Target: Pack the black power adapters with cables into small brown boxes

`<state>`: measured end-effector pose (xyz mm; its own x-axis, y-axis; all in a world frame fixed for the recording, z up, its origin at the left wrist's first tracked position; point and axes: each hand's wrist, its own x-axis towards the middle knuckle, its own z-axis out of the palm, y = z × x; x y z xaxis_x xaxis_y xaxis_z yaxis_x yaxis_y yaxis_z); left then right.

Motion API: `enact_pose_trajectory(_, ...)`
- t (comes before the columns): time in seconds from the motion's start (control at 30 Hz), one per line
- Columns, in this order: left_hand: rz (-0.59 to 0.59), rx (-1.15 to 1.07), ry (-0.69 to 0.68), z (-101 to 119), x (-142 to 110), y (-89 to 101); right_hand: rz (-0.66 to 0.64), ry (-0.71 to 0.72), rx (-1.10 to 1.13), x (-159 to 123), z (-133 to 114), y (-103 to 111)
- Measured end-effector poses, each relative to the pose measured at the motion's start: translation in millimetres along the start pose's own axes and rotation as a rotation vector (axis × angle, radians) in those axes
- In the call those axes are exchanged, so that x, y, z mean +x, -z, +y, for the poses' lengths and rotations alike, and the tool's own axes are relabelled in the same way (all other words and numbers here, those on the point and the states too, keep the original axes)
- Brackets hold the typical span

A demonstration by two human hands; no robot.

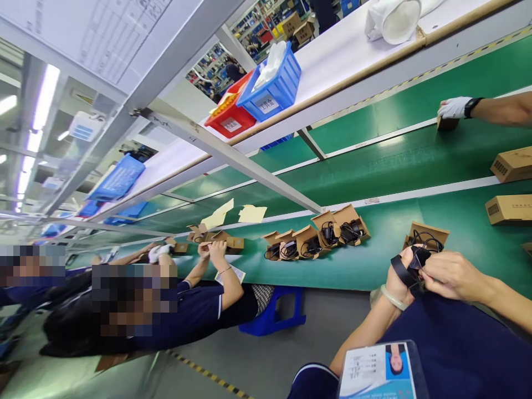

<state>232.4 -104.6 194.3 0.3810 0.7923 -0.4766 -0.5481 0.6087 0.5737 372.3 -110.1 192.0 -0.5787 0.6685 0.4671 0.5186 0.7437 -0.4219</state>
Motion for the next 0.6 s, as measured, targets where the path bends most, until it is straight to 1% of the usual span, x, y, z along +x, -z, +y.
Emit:
enact_pose_trajectory(0.07, 0.073, -0.064, 0.018, -2.6, 9.2, 4.4, 0.020, -0.006, 0.040, -1.2, -10.1, -3.2)
enact_pose_trajectory(0.1, 0.143, -0.091, 0.028, -1.9, 14.6, 8.1, 0.029, 0.001, 0.081, -1.7, -16.5, -4.9)
enact_pose_trajectory(0.17, 0.287, -0.137, 0.037, 4.5, 23.4, 16.8, 0.040, 0.020, 0.190, -2.3, -28.6, -6.6)
enact_pose_trajectory(0.2, 0.319, -0.157, 0.040, 9.6, 25.5, 20.7, 0.066, -0.002, 0.240, -2.2, -32.5, -5.7)
enact_pose_trajectory(0.23, 0.314, -0.172, 0.044, 15.1, 25.6, 23.5, 0.107, -0.063, 0.281, -1.7, -33.8, -3.4)
enact_pose_trajectory(0.27, 0.270, -0.180, 0.050, 20.3, 23.8, 24.9, 0.162, -0.170, 0.313, -0.9, -32.2, 0.1)
enact_pose_trajectory(0.33, 0.118, -0.168, 0.079, 27.6, 16.1, 23.3, 0.294, -0.462, 0.370, 1.3, -22.1, 9.5)
enact_pose_trajectory(0.37, 0.061, -0.156, 0.103, 29.3, 11.6, 20.8, 0.339, -0.596, 0.400, 2.6, -15.1, 14.2)
enact_pose_trajectory(0.4, 0.028, -0.145, 0.120, 29.7, 7.5, 17.8, 0.353, -0.696, 0.429, 3.8, -8.2, 18.0)
enact_pose_trajectory(0.43, 0.007, -0.138, 0.134, 29.1, 4.4, 14.9, 0.348, -0.758, 0.454, 5.0, -2.3, 20.6)
enact_pose_trajectory(0.47, -0.009, -0.137, 0.139, 27.9, 2.4, 12.5, 0.321, -0.789, 0.463, 6.2, 2.3, 21.7)
enact_pose_trajectory(0.53, -0.037, -0.151, 0.129, 24.5, 1.5, 9.9, 0.226, -0.793, 0.410, 8.7, 7.3, 19.7)
enact_pose_trajectory(0.6, -0.066, -0.159, 0.112, 21.1, 2.7, 10.3, 0.137, -0.776, 0.306, 11.9, 9.0, 14.3)
